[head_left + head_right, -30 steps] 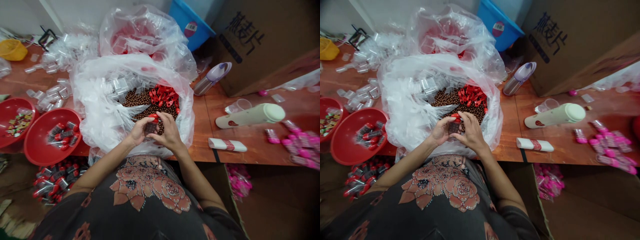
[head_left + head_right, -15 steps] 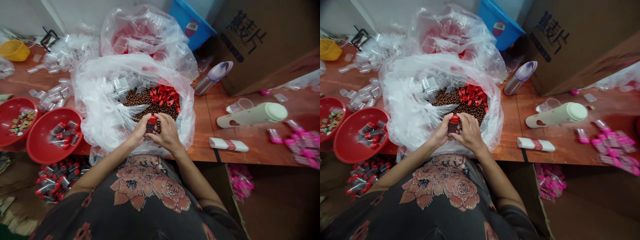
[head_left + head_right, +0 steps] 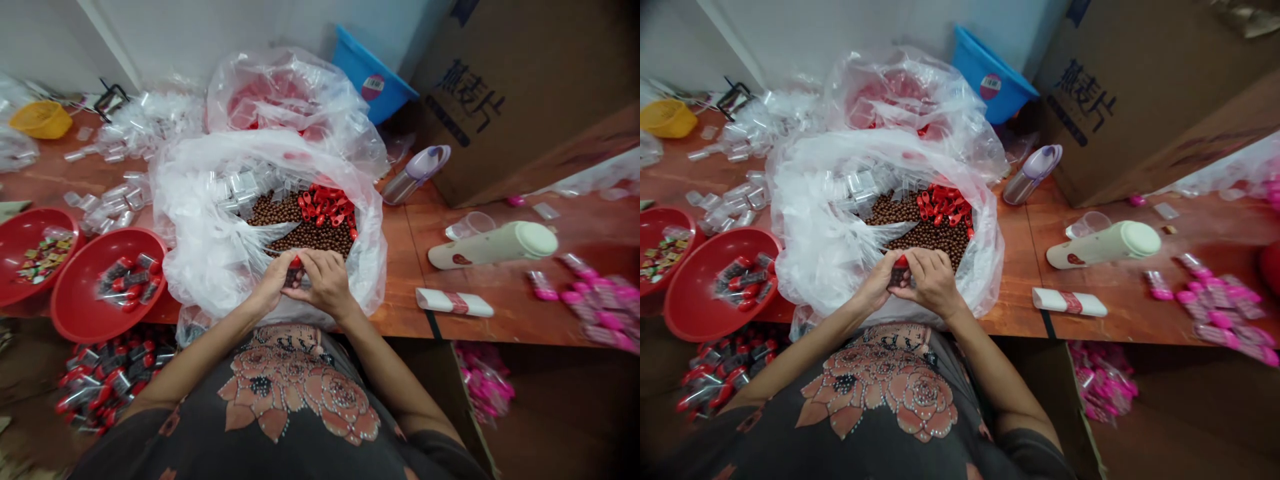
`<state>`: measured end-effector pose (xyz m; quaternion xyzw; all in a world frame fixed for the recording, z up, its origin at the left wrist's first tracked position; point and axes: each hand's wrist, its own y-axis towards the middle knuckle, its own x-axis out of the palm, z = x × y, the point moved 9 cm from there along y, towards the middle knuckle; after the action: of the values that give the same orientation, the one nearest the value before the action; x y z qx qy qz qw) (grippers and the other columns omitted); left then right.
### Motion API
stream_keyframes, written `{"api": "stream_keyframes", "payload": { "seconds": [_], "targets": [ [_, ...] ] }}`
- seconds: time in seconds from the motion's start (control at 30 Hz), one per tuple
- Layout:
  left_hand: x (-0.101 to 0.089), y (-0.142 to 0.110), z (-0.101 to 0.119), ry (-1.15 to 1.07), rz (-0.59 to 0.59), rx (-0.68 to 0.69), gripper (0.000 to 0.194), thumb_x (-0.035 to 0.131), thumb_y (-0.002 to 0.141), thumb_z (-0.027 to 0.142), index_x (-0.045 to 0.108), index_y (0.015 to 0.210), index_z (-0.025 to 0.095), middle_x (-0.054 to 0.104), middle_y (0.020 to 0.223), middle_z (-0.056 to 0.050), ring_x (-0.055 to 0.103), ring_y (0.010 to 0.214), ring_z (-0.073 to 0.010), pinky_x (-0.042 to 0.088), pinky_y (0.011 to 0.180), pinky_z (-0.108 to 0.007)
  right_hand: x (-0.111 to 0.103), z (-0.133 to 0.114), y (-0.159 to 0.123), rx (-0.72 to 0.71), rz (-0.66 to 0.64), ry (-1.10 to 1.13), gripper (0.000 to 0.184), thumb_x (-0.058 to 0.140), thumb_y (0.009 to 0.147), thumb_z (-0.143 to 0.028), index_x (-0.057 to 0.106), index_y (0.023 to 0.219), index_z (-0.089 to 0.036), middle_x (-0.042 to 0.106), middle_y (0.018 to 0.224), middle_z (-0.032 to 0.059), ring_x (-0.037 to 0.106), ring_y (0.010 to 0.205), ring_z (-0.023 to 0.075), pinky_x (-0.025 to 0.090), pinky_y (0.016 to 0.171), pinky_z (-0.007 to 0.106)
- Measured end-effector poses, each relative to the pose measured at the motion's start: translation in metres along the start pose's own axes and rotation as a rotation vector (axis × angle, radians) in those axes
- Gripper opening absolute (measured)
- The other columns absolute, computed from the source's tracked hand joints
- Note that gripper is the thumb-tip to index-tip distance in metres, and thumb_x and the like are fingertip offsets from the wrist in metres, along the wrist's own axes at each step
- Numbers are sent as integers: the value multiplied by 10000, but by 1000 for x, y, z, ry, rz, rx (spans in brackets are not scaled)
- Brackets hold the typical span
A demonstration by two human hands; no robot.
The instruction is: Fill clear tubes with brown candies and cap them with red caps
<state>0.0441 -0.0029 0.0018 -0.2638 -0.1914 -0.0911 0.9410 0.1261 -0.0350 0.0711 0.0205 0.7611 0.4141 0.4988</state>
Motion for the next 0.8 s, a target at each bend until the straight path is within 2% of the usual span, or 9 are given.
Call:
{"api": "stream_keyframes", "payload": {
  "seconds": [0.07, 0.17, 0.23, 0.3, 0.5, 0.67, 0.8],
  "targets": [
    [-8, -3, 1, -8, 1, 9, 350, 563, 815, 499, 594, 792, 151, 493, 544, 37, 429, 446, -75, 353, 436, -196, 4, -5, 2, -10, 20, 44, 625, 611, 858, -576, 518, 1295, -138, 697, 1120, 159, 632, 1033, 292, 427, 932, 435],
    [-14, -7, 5, -58, -39, 12, 429, 513, 856, 501, 651, 1052, 145, 507, 552, 42, 439, 434, -81, 368, 448, -201, 14, -8, 6, 24, -9, 142, 652, 627, 834, -582, 497, 1313, -159, 672, 1150, 160, 618, 1067, 307, 430, 954, 464],
    [-17, -9, 7, -103, -49, -4, 501, 499, 876, 502, 613, 1229, 166, 544, 577, 35, 483, 449, -93, 400, 469, -210, 19, -9, 10, 44, -47, 201, 671, 636, 827, -579, 472, 1330, -167, 648, 1179, 163, 601, 1100, 316, 434, 970, 482],
    [-20, -8, 8, -126, -32, -27, 545, 495, 891, 512, 571, 1318, 182, 581, 597, 22, 522, 461, -107, 426, 481, -220, 22, -8, 13, 61, -93, 260, 708, 649, 822, -572, 437, 1362, -166, 619, 1230, 171, 581, 1140, 320, 442, 984, 488],
    [-16, -7, 5, -110, -41, -77, 663, 487, 887, 654, 574, 1336, 173, 604, 576, 1, 523, 429, -114, 432, 453, -225, 21, -9, 14, 50, -170, 351, 754, 653, 841, -530, 346, 1431, -176, 580, 1315, 171, 552, 1216, 309, 464, 998, 464],
    [-13, -17, -4, -103, -106, -88, 687, 557, 863, 561, 485, 1434, 187, 509, 492, 65, 426, 364, -90, 405, 415, -210, 15, -17, 8, -64, -61, 265, 788, 664, 792, -585, 391, 1386, -144, 653, 1171, 168, 613, 1105, 311, 477, 949, 460],
    [-17, -26, -7, -54, -95, -38, 752, 497, 868, 620, 433, 1463, 165, 493, 495, 73, 395, 349, -87, 386, 396, -209, 16, -29, 5, -131, -8, 266, 800, 663, 783, -594, 403, 1394, -148, 678, 1069, 140, 643, 1021, 300, 490, 926, 469]
  ]
}}
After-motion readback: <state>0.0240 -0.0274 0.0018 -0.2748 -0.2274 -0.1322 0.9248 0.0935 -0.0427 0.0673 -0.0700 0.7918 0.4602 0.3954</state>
